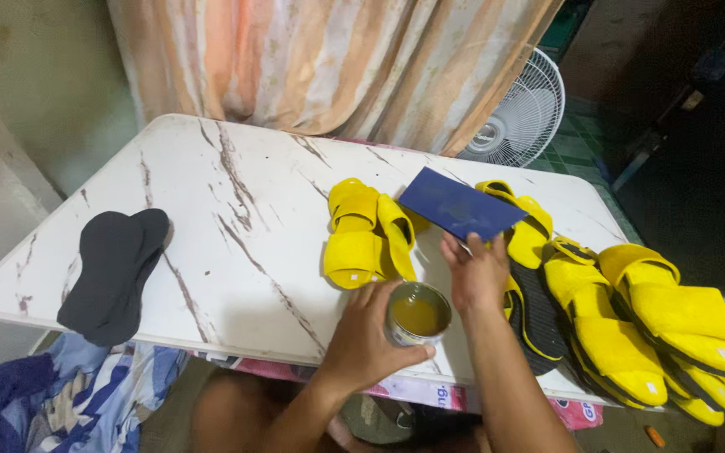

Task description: The person assembles yellow slipper sandals by pressing the upper straps onto brown insoles. They handle multiple pairs, checking the fit and alignment of the components. Later, the person applies a substance from a small tin onto a black insole using their fingers.

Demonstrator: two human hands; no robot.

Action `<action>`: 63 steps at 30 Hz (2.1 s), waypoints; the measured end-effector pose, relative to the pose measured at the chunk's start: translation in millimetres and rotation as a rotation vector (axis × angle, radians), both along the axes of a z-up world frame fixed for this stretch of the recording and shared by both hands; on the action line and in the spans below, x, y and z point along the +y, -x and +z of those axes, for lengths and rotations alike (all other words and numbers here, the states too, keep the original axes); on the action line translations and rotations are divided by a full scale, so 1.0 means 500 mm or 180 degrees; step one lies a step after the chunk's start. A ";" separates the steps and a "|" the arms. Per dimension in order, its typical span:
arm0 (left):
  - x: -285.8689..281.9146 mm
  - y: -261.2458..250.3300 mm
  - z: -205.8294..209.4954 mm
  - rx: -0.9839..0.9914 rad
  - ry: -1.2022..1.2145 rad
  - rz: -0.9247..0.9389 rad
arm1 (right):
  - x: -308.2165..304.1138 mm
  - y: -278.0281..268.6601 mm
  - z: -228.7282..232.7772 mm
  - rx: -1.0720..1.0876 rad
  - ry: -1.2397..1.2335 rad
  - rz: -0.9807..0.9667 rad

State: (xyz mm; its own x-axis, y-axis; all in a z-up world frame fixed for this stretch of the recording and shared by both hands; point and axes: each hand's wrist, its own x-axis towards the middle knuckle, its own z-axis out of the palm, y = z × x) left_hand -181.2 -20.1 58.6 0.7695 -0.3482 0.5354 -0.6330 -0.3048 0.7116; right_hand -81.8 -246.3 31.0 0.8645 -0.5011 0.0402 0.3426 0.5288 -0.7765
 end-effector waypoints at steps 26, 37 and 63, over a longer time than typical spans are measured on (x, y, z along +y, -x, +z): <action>-0.170 -0.075 -0.060 0.0460 -0.1172 0.0312 | -0.011 0.007 0.102 0.0060 0.0325 0.0423; -0.155 -0.095 -0.066 0.0471 -0.1346 0.0415 | 0.026 -0.005 0.048 0.0142 0.0325 0.0511; -0.134 -0.089 -0.080 0.0400 -0.1001 0.0392 | 0.563 -0.023 -0.059 0.0989 -0.0658 0.2204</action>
State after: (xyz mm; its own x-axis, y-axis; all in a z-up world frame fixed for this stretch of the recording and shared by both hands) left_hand -136.5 -87.1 18.6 0.8690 -0.3814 0.3153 -0.4914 -0.5897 0.6409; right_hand -70.3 35.1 1.6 0.9390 0.1850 -0.2900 -0.3346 0.6867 -0.6453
